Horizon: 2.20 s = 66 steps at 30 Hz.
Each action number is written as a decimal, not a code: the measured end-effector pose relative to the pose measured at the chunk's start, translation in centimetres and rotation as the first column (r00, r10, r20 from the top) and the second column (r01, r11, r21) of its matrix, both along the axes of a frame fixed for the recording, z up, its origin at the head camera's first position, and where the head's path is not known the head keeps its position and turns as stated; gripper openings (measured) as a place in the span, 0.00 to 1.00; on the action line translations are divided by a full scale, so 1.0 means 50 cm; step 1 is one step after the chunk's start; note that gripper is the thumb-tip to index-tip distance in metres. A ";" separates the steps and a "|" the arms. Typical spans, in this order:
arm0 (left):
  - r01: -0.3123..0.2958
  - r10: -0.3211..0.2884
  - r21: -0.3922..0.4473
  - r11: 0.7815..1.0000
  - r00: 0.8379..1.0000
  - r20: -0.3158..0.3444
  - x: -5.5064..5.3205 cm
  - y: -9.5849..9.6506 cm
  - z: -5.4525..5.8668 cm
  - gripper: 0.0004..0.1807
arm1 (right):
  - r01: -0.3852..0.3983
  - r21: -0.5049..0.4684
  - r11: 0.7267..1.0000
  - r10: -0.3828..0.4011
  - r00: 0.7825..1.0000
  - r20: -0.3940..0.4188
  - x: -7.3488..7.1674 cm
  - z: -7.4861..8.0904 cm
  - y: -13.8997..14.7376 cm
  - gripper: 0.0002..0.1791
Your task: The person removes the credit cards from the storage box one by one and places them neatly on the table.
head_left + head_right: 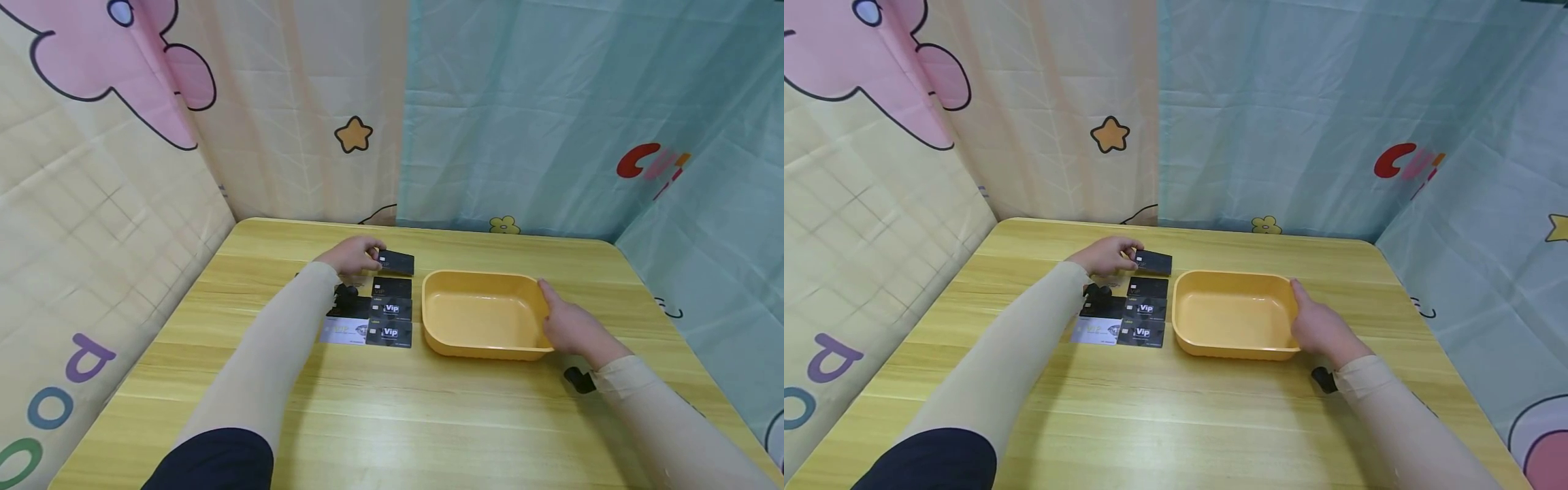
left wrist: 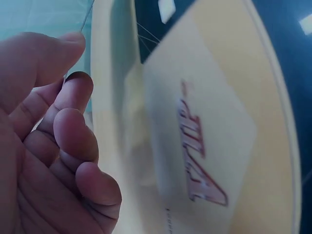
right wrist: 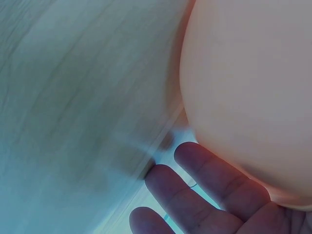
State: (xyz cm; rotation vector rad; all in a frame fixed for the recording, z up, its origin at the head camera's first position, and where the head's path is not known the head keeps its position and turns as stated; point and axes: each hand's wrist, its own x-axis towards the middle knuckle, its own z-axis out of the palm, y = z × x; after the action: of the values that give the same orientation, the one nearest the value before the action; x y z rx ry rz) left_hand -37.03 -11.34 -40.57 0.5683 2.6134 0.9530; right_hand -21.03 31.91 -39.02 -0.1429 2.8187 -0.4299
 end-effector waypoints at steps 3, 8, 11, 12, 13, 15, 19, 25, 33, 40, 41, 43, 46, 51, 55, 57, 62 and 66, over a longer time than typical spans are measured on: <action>-0.012 0.012 -0.015 1.000 1.000 0.016 0.000 -0.004 -0.006 0.28 | -0.004 0.002 1.000 0.004 1.000 -0.006 0.001 0.000 -0.001 0.42; -0.016 0.018 -0.038 0.999 0.998 0.056 -0.006 -0.008 -0.012 0.29 | -0.012 0.002 1.000 0.012 1.000 -0.016 0.005 0.000 0.000 0.43; -0.012 0.016 -0.055 0.998 0.997 0.070 -0.010 -0.007 -0.014 0.29 | -0.015 0.007 1.000 0.015 1.000 -0.020 0.005 0.002 0.000 0.43; -0.011 0.015 -0.064 0.998 0.997 0.070 -0.011 -0.007 -0.014 0.29 | -0.015 0.009 1.000 0.015 1.000 -0.021 0.005 0.002 0.000 0.43; -0.010 0.015 -0.072 0.997 0.997 0.072 -0.011 -0.008 -0.015 0.29 | -0.015 0.012 1.000 0.015 1.000 -0.021 0.004 0.001 -0.001 0.43; -0.009 0.015 -0.089 0.996 0.998 0.067 -0.013 -0.008 -0.016 0.29 | -0.012 0.014 1.000 0.012 1.000 -0.019 0.004 0.001 -0.002 0.43; -0.005 0.012 -0.111 0.994 0.998 0.066 -0.015 -0.009 -0.019 0.29 | -0.006 0.010 1.000 0.006 1.000 -0.016 0.003 0.000 -0.003 0.43; -0.005 0.017 -0.124 0.992 0.996 0.091 -0.016 -0.008 -0.020 0.29 | -0.010 0.007 1.000 0.010 1.000 -0.024 0.003 -0.001 -0.001 0.44; -0.024 0.042 -0.133 0.991 0.990 0.132 -0.019 -0.002 -0.023 0.29 | -0.005 0.006 1.000 0.006 1.000 -0.027 0.004 -0.001 -0.001 0.43; -0.038 0.059 -0.131 0.991 0.986 0.158 -0.020 0.002 -0.024 0.29 | 0.000 0.006 1.000 0.000 1.000 -0.021 0.001 -0.001 0.000 0.43; -0.043 0.064 -0.127 0.991 0.984 0.166 -0.019 0.002 -0.024 0.29 | 0.000 0.005 1.000 0.001 1.000 -0.019 0.001 -0.001 0.000 0.43; -0.047 0.068 -0.124 0.991 0.983 0.172 -0.016 0.003 -0.023 0.29 | 0.003 0.000 1.000 -0.003 1.000 -0.013 0.000 -0.001 0.000 0.43; -0.045 0.066 -0.126 0.991 0.984 0.164 -0.014 0.003 -0.022 0.29 | 0.005 -0.003 1.000 -0.005 1.000 -0.010 -0.002 -0.001 0.000 0.42; -0.049 0.069 -0.135 0.990 0.987 0.147 -0.013 0.003 -0.022 0.29 | 0.002 0.002 1.000 -0.002 1.000 -0.012 -0.001 0.000 -0.001 0.43; -0.061 0.082 -0.138 0.989 0.985 0.153 -0.014 0.005 -0.025 0.29 | -0.004 0.003 1.000 0.004 1.000 -0.017 0.001 -0.002 0.000 0.43; -0.065 0.087 -0.140 0.988 0.983 0.160 -0.016 0.005 -0.026 0.29 | -0.007 0.006 1.000 0.007 1.000 -0.020 0.002 -0.002 0.001 0.43; -0.067 0.090 -0.148 0.987 0.983 0.157 -0.016 0.006 -0.025 0.29 | -0.015 0.011 1.000 0.015 1.000 -0.028 0.002 -0.003 0.002 0.43; -0.072 0.095 -0.148 0.986 0.983 0.155 -0.015 0.006 -0.024 0.29 | -0.019 0.010 1.000 0.019 0.999 -0.031 0.001 -0.004 0.002 0.42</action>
State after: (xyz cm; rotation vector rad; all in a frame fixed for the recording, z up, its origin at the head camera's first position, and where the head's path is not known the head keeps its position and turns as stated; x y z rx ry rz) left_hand -37.76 -11.04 -41.77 0.3330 2.5496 0.7926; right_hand -20.96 32.01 -39.22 -0.1754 2.8468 -0.4132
